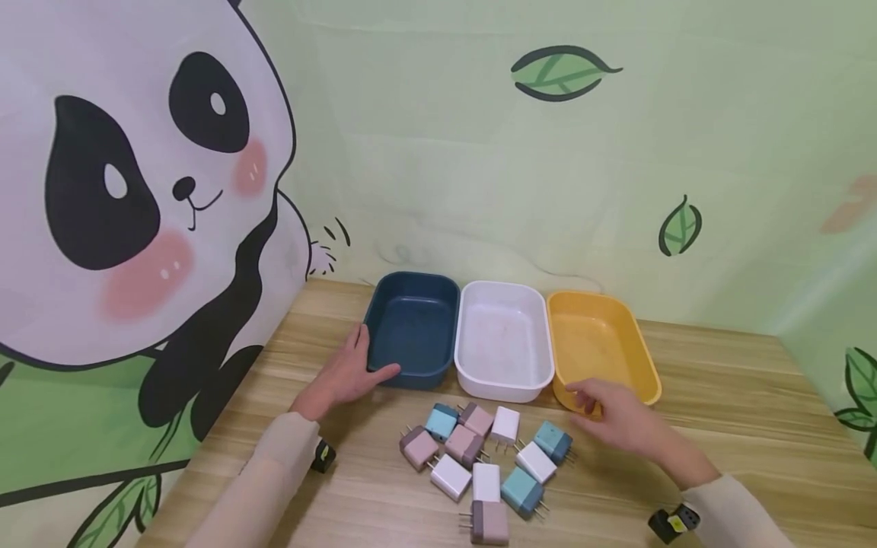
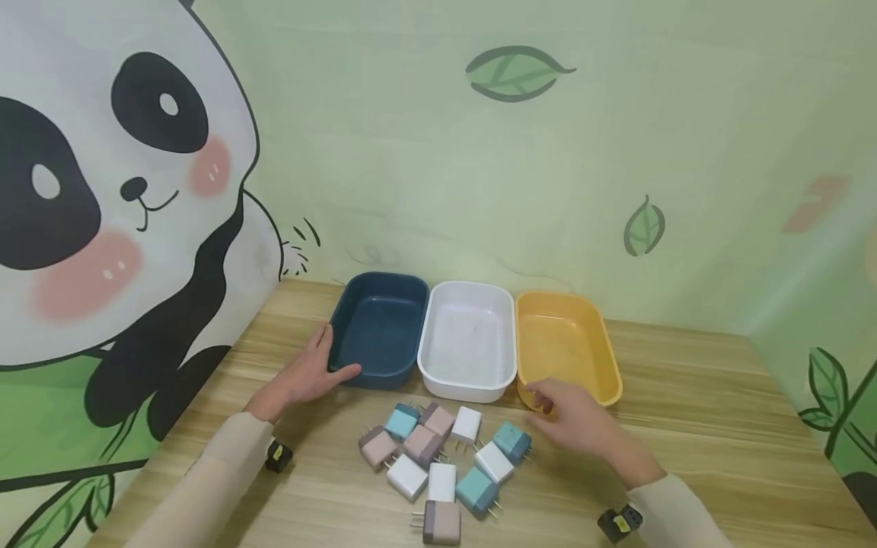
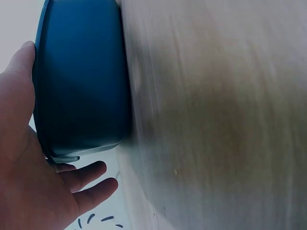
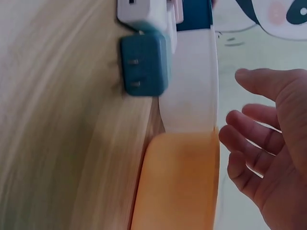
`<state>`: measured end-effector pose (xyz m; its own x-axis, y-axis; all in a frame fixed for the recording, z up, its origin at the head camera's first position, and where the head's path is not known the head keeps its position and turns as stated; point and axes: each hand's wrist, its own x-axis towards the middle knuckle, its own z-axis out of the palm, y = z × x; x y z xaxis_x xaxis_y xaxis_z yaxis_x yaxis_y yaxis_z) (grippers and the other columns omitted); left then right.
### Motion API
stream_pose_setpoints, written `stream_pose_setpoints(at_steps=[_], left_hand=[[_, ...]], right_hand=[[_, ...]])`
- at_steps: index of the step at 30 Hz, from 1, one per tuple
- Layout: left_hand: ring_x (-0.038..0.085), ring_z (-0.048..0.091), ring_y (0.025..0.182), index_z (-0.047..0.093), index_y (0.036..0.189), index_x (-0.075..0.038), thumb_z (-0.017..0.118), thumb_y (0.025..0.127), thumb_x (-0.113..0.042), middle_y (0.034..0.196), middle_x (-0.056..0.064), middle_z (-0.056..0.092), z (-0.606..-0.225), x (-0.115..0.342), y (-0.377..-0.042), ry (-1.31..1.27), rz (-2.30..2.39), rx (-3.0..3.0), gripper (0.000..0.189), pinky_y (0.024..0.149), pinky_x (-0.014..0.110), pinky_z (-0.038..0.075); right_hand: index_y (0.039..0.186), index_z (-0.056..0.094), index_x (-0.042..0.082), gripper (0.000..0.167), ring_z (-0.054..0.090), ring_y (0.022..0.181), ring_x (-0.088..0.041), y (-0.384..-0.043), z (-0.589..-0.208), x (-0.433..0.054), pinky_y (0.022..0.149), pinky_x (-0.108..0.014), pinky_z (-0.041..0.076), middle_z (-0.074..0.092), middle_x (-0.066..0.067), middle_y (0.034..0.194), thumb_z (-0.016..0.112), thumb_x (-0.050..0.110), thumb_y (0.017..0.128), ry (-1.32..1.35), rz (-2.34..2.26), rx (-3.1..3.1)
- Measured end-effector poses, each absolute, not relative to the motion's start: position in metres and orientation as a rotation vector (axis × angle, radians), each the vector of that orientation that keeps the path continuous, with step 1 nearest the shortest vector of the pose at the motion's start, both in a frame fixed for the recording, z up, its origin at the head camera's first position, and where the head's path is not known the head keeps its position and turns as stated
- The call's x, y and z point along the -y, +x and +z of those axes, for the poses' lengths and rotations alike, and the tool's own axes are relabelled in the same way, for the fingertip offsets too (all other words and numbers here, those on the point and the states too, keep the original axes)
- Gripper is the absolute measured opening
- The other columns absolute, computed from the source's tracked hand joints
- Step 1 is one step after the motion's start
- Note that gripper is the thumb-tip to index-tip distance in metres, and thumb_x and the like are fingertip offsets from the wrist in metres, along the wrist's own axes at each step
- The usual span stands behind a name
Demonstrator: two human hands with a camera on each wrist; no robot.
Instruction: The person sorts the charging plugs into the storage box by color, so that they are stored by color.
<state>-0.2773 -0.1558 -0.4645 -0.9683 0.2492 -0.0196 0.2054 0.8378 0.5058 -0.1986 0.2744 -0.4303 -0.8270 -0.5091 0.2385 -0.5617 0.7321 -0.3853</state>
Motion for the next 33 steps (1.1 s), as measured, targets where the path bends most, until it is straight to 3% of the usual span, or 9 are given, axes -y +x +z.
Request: stream_pose_setpoints(at_steps=[6,11,16,33], left_hand=[[0.039,0.010,0.140,-0.002,0.148,0.006,0.057,0.087,-0.056,0.154,0.025,-0.003,-0.465,0.157,-0.275,0.359,0.834,-2.912,0.105,0.109,0.052,0.021],[0.040,0.010,0.140,-0.002,0.147,0.007,0.057,0.087,-0.056,0.154,0.025,-0.003,-0.465,0.158,-0.274,0.356,0.844,-2.912,0.105,0.109,0.052,0.021],[0.040,0.010,0.140,-0.003,0.147,0.007,0.057,0.087,-0.055,0.154,0.026,-0.003,-0.464,0.157,-0.275,0.366,0.846,-2.899,0.105,0.109,0.052,0.021],[0.043,0.015,0.138,-0.002,0.146,0.010,0.059,0.087,-0.055,0.153,0.028,-0.002,-0.463,0.156,-0.274,0.380,0.838,-2.913,0.106,0.107,0.053,0.025]], right_hand=[[0.108,0.065,0.007,0.031,0.057,0.087,-0.013,-0.191,-0.427,-0.262,0.076,-0.035,0.051,0.063,0.003,0.096,0.075,0.017,0.080,1.036,0.701,2.908],[0.111,0.065,0.013,0.036,0.053,0.100,-0.012,-0.187,-0.428,-0.253,0.087,-0.037,0.047,0.059,0.007,0.110,0.077,0.025,0.079,1.129,0.631,2.996],[0.112,0.065,0.015,0.042,0.051,0.105,-0.013,-0.186,-0.437,-0.250,0.091,-0.039,0.046,0.056,0.005,0.116,0.080,0.027,0.075,1.254,0.530,2.981],[0.116,0.065,0.018,0.044,0.050,0.112,-0.014,-0.193,-0.450,-0.237,0.100,-0.041,0.038,0.057,0.008,0.118,0.079,0.026,0.075,1.416,0.403,3.023]])
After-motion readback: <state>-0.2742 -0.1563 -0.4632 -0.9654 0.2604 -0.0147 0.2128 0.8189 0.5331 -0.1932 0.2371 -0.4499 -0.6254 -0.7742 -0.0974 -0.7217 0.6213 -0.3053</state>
